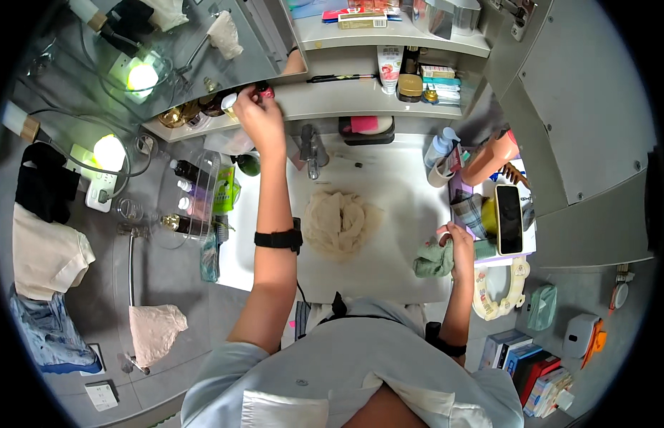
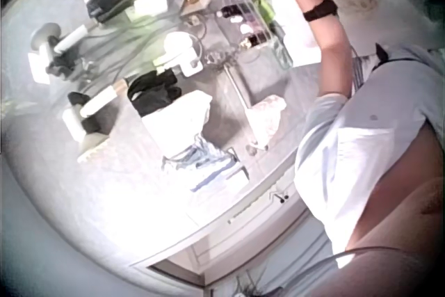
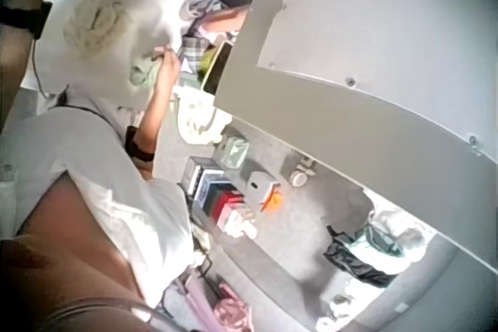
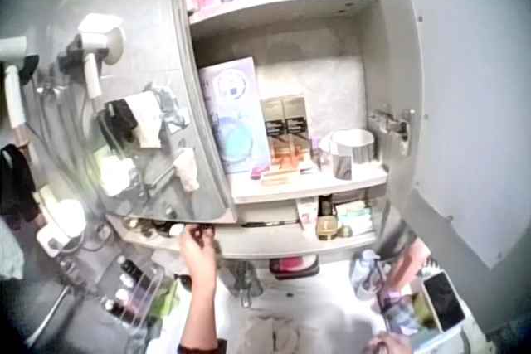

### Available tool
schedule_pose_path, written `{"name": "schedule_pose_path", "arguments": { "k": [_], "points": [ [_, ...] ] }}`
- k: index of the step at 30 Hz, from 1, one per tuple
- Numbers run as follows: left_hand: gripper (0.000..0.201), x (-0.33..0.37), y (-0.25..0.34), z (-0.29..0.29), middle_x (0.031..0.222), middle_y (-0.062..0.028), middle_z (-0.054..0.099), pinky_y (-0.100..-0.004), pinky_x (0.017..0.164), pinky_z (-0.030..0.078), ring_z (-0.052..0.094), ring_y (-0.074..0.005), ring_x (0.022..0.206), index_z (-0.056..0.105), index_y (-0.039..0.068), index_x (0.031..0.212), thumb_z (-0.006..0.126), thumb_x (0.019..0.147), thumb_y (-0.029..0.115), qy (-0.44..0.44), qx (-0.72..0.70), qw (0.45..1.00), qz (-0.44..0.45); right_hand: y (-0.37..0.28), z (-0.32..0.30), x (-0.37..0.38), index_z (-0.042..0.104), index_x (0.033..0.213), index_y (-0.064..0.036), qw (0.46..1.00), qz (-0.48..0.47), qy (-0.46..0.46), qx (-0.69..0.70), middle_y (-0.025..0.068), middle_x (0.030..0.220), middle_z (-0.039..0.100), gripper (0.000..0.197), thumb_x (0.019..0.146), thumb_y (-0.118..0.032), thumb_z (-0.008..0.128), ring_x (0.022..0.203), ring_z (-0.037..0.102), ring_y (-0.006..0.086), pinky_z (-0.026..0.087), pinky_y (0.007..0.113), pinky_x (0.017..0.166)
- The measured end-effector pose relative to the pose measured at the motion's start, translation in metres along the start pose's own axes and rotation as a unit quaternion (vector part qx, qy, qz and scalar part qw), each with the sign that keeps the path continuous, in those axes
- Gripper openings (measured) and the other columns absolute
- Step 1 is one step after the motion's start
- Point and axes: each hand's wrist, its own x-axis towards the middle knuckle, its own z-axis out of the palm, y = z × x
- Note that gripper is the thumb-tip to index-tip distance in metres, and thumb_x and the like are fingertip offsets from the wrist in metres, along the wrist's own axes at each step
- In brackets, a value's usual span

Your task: Organizing various toiletries and personal care items in a bathroom cabinet.

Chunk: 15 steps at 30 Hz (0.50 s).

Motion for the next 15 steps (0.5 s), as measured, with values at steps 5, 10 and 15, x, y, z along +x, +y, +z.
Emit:
{"name": "schedule_pose_path", "arguments": {
  "k": [5, 10, 15],
  "points": [
    [0.034, 0.010, -0.009, 0.002, 0.093, -0.0216, 0.048, -0.0390, 0.078, 0.039, 0.049, -0.0343, 0.084, 0.050, -0.009, 0.102, 0.061, 0.076, 0.009, -0.014, 0.062, 0.998, -0.028, 0.000, 0.005, 0.006, 0.062, 0.076, -0.0011, 1.000, 0.002, -0.015, -0.014, 0.0025, 0.057, 0.049, 0.032, 0.088, -0.027, 0.048, 0.055, 0.044, 0.0092, 0.033, 0.022, 0.055],
    [0.033, 0.018, -0.015, 0.016, 0.097, -0.0268, 0.045, -0.0418, 0.079, 0.038, 0.047, -0.0409, 0.088, 0.050, -0.011, 0.095, 0.061, 0.077, 0.013, 0.012, 0.086, 0.996, -0.020, -0.009, 0.010, 0.007, 0.062, 0.076, -0.0010, 0.999, -0.012, -0.006, -0.045, 0.0024, 0.057, 0.049, 0.032, 0.088, -0.026, 0.047, 0.055, 0.045, 0.0088, 0.033, 0.021, 0.055],
    [0.033, 0.022, -0.022, 0.023, 0.097, -0.0286, 0.044, -0.0432, 0.081, 0.037, 0.046, -0.0430, 0.089, 0.049, -0.014, 0.093, 0.059, 0.078, 0.014, 0.005, 0.078, 0.997, -0.019, -0.009, 0.010, 0.007, 0.062, 0.076, -0.0012, 0.998, -0.015, -0.009, -0.053, 0.0027, 0.057, 0.050, 0.032, 0.088, -0.026, 0.047, 0.054, 0.044, 0.0086, 0.032, 0.021, 0.055]
  ]
}}
